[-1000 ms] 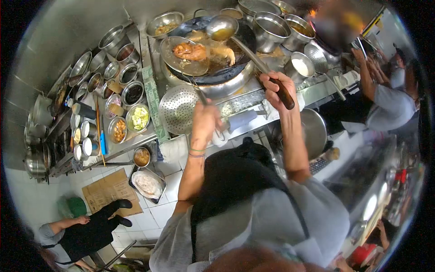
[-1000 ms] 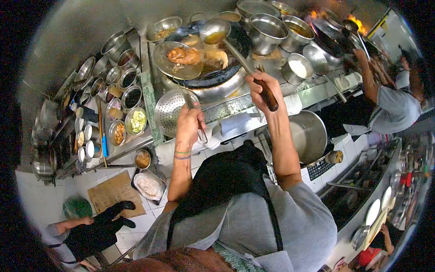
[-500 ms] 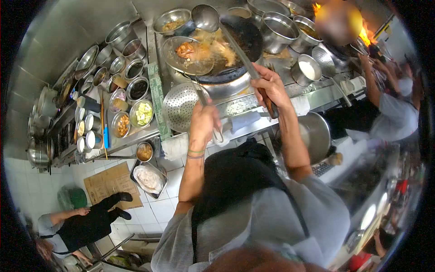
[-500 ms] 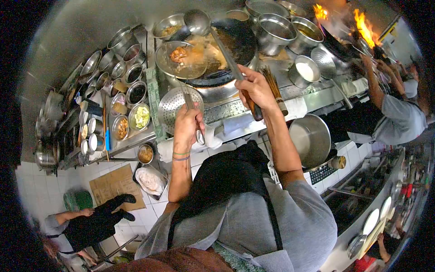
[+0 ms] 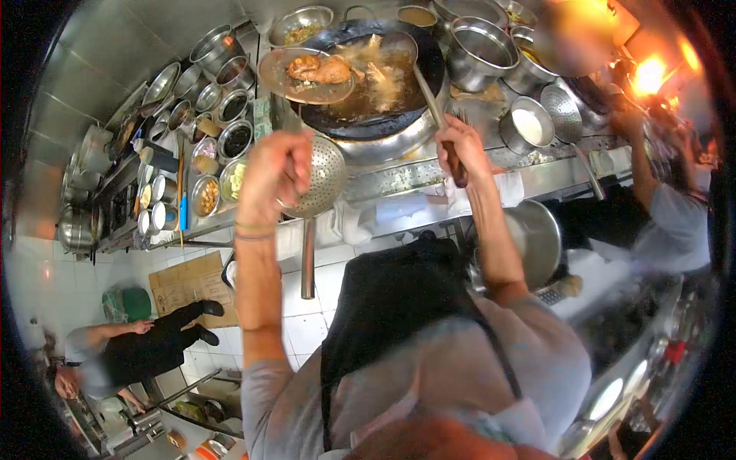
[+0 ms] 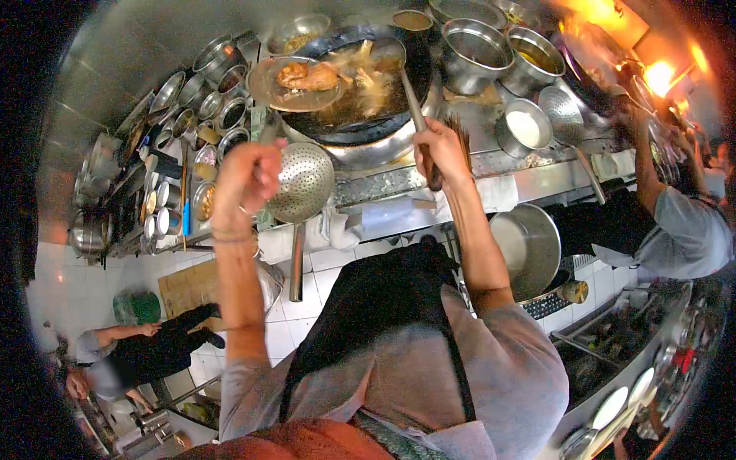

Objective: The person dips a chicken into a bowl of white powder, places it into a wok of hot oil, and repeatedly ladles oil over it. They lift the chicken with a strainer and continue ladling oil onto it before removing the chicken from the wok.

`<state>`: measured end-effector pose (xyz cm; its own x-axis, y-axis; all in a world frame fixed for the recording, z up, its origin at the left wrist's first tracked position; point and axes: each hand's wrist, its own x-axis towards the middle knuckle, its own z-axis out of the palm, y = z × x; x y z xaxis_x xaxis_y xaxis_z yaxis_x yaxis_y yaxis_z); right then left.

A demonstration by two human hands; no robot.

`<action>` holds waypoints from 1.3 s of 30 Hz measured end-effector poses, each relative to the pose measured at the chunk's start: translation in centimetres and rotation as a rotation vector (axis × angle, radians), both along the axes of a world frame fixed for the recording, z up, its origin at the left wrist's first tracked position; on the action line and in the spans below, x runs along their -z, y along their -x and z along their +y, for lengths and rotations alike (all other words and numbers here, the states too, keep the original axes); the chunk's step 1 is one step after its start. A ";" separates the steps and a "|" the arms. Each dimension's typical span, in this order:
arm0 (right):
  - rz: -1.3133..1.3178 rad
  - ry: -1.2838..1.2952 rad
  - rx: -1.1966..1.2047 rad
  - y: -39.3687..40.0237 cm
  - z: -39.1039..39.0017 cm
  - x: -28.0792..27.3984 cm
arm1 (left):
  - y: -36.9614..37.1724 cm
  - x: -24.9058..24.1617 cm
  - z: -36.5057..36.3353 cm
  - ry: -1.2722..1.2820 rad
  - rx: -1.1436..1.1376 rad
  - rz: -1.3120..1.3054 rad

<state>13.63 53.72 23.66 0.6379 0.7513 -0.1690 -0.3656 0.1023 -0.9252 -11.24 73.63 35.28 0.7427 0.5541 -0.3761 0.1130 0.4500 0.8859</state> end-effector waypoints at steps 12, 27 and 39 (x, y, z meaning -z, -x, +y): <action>0.605 -0.548 -0.210 -4.2 -3.7 0.0 | -9.1 -7.3 7.4 0.365 0.176 0.063; -0.139 -0.129 -0.219 -2.8 -2.9 -0.6 | -5.8 -7.4 6.0 0.474 0.138 -0.015; 0.414 -0.227 -0.105 -3.7 -4.6 -0.5 | -4.3 -7.7 3.2 0.407 0.109 0.044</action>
